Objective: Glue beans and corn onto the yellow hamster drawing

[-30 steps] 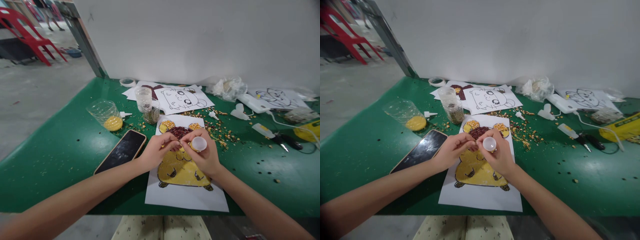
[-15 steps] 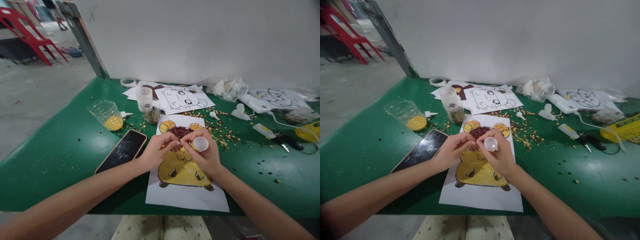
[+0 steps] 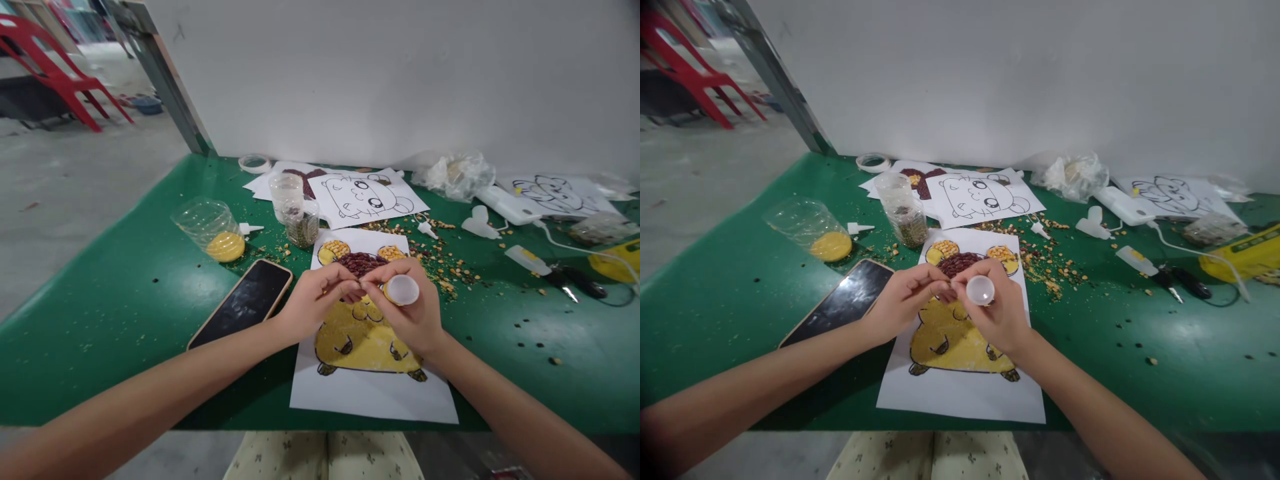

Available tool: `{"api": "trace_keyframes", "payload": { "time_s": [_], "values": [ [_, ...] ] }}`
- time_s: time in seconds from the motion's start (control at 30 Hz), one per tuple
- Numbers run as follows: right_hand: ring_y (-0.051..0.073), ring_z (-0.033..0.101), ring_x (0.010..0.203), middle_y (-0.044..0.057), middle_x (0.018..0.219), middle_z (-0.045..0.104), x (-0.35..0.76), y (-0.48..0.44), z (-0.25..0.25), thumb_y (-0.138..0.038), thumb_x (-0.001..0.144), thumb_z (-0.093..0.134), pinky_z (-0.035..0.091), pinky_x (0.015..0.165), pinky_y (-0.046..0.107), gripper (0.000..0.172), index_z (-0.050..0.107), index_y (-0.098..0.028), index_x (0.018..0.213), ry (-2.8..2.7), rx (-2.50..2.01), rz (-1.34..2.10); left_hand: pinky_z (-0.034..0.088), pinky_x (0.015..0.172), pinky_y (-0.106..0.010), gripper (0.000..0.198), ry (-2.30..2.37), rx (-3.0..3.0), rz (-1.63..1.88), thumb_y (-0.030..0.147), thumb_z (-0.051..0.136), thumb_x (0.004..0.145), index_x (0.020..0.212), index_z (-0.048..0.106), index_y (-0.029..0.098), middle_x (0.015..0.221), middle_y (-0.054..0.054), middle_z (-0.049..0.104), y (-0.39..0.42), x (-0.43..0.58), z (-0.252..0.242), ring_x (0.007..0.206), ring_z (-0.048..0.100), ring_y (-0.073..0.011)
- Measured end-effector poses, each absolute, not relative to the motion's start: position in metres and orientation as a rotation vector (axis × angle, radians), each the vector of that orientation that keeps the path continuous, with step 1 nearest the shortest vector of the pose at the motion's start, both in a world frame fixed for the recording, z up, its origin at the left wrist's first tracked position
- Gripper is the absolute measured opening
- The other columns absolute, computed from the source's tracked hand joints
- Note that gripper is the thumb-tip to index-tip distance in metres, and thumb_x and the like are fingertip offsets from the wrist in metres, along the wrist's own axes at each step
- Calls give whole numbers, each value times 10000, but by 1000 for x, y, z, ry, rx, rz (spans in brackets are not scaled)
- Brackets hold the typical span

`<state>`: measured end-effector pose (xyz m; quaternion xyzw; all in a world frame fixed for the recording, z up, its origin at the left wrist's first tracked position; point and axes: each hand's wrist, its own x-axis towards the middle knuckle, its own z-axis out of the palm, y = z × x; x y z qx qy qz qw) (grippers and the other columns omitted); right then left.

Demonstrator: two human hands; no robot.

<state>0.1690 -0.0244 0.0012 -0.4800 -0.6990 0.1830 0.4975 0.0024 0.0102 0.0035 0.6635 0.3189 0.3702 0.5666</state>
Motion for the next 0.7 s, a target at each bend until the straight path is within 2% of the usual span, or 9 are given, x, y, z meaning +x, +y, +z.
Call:
{"api": "trace_keyframes", "payload": {
  "time_s": [0.7],
  "values": [
    [132, 623, 766, -18, 815, 615, 170, -21, -2, -150, 762, 605, 472, 662, 249, 183, 472, -233, 857, -1734, -1172, 373, 504, 642, -206, 165, 748, 1557, 857, 251, 522, 854, 787, 587, 114, 714, -26, 623, 11, 2, 1, 677, 613, -105]
  ]
}}
